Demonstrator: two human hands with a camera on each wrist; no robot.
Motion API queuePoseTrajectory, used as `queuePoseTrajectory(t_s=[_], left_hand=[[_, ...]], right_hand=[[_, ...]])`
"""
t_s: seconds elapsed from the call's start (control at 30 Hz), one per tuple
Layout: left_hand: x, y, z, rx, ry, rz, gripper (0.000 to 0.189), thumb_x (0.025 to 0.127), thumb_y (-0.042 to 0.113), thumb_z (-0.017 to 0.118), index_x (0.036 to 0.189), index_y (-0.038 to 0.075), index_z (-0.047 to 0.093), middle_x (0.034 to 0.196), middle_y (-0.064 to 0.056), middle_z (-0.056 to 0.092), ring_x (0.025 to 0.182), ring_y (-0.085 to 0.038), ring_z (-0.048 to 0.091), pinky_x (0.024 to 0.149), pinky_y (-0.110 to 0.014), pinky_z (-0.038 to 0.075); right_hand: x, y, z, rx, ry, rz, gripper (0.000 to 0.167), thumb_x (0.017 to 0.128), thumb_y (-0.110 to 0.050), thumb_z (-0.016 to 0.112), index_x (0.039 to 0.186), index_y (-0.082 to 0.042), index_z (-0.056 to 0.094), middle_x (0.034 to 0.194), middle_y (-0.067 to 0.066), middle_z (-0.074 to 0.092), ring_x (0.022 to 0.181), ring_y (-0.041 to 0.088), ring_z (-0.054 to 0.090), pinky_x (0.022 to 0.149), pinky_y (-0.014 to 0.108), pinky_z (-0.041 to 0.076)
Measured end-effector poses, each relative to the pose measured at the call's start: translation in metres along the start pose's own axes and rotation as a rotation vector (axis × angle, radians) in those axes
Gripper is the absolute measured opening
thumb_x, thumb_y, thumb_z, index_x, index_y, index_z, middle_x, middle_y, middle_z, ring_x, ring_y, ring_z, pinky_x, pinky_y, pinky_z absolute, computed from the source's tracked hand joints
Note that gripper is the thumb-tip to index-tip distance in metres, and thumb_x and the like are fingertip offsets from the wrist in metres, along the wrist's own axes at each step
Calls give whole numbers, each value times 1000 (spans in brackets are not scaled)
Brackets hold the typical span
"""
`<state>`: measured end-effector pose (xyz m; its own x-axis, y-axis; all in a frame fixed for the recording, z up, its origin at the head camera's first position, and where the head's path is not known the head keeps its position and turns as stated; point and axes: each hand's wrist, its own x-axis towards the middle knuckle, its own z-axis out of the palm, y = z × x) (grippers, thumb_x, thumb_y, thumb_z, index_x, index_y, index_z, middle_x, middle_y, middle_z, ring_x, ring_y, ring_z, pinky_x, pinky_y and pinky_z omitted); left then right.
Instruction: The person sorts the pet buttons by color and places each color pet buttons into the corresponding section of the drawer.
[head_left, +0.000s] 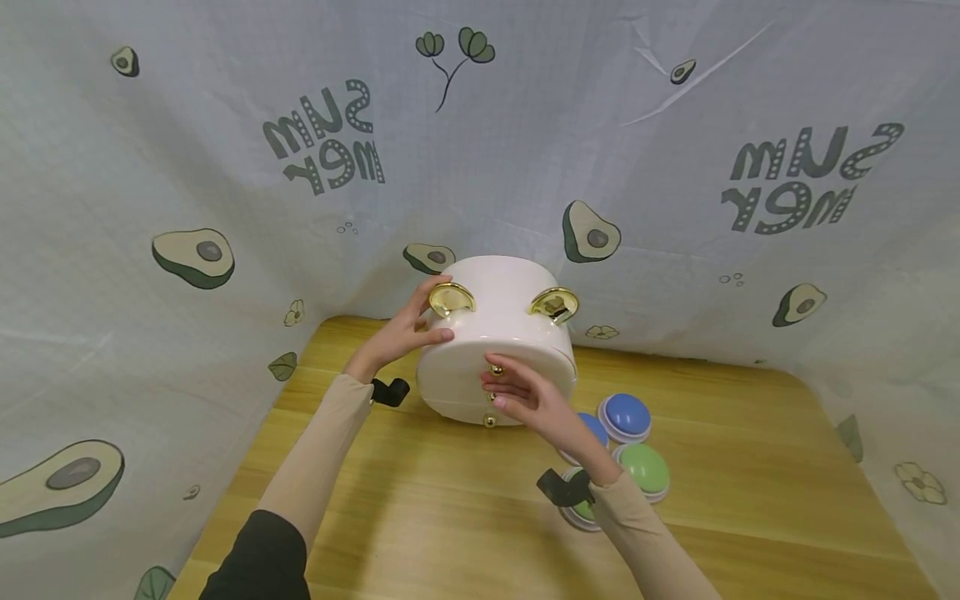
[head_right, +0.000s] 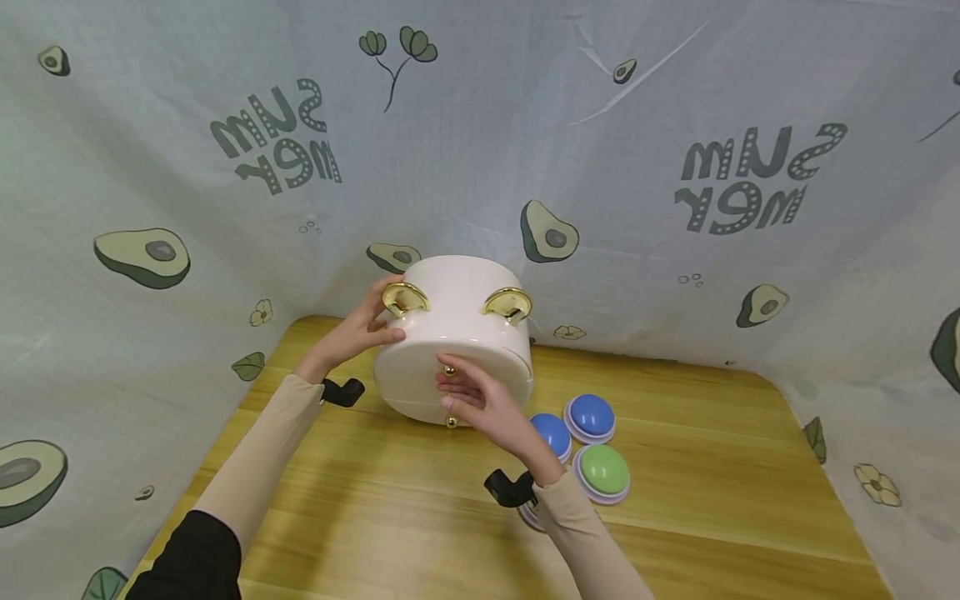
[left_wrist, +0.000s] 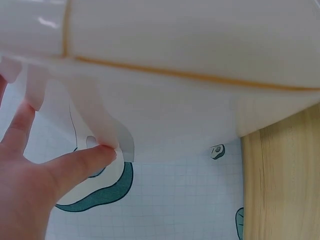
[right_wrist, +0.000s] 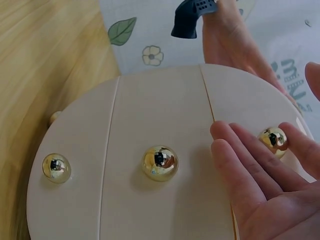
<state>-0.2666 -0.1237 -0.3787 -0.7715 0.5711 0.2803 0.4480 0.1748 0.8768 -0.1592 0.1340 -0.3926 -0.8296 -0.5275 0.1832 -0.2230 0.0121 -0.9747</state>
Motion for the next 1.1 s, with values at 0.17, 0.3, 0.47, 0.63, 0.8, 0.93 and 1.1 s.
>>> queuePoseTrajectory(t_s=[0.17,0.3,0.47,0.63,0.8,0.93,1.1], left_hand=[[1,0,0,1,-2,-6,83,90,33,68,151,23,12,158,-8,7,143,-32,9,106,-61,22],[0,9,1,1,-7,-12,81,91,6,64,151,17,11,157,-13,6,143,-34,9,106,-61,22],[-5,29,2,-15,-7,-10,78,91,12,65,149,10,12,156,-18,8,142,-39,10,105,-63,22],[-5,11,2,-27,15,3,90,87,46,67,152,20,11,157,-12,6,142,-38,9,106,-63,18],[-9,17,3,-64,18,9,102,81,59,66,155,22,6,159,-9,1,142,-37,7,107,-64,13],[-14,33,4,-99,16,16,107,81,55,68,154,14,1,158,-12,-2,142,-38,7,108,-64,9],[-16,33,2,-117,25,8,112,79,56,70,154,15,-1,159,-12,-3,143,-36,4,109,-61,6]], right_hand=[[-2,-2,-1,-1,1,9,54,96,-7,57,146,-5,36,134,26,48,123,39,47,96,33,45],[-2,-2,-2,2,5,11,54,96,-7,57,146,-6,37,134,25,48,123,39,47,96,33,45],[-1,-1,-2,7,4,5,54,96,-6,57,146,-6,37,134,26,48,123,40,48,96,33,45],[-3,0,0,16,-6,4,55,96,-7,56,147,-7,35,135,26,47,123,41,46,96,34,45],[-5,0,0,17,-16,-16,55,96,-7,56,147,-8,35,135,25,47,123,41,46,97,35,44],[-6,-1,0,28,-23,-48,54,96,-5,56,147,-4,35,134,28,47,123,43,46,98,35,43],[-10,0,-2,27,-29,-73,53,96,-2,54,146,0,34,135,31,45,123,43,46,99,35,42]])
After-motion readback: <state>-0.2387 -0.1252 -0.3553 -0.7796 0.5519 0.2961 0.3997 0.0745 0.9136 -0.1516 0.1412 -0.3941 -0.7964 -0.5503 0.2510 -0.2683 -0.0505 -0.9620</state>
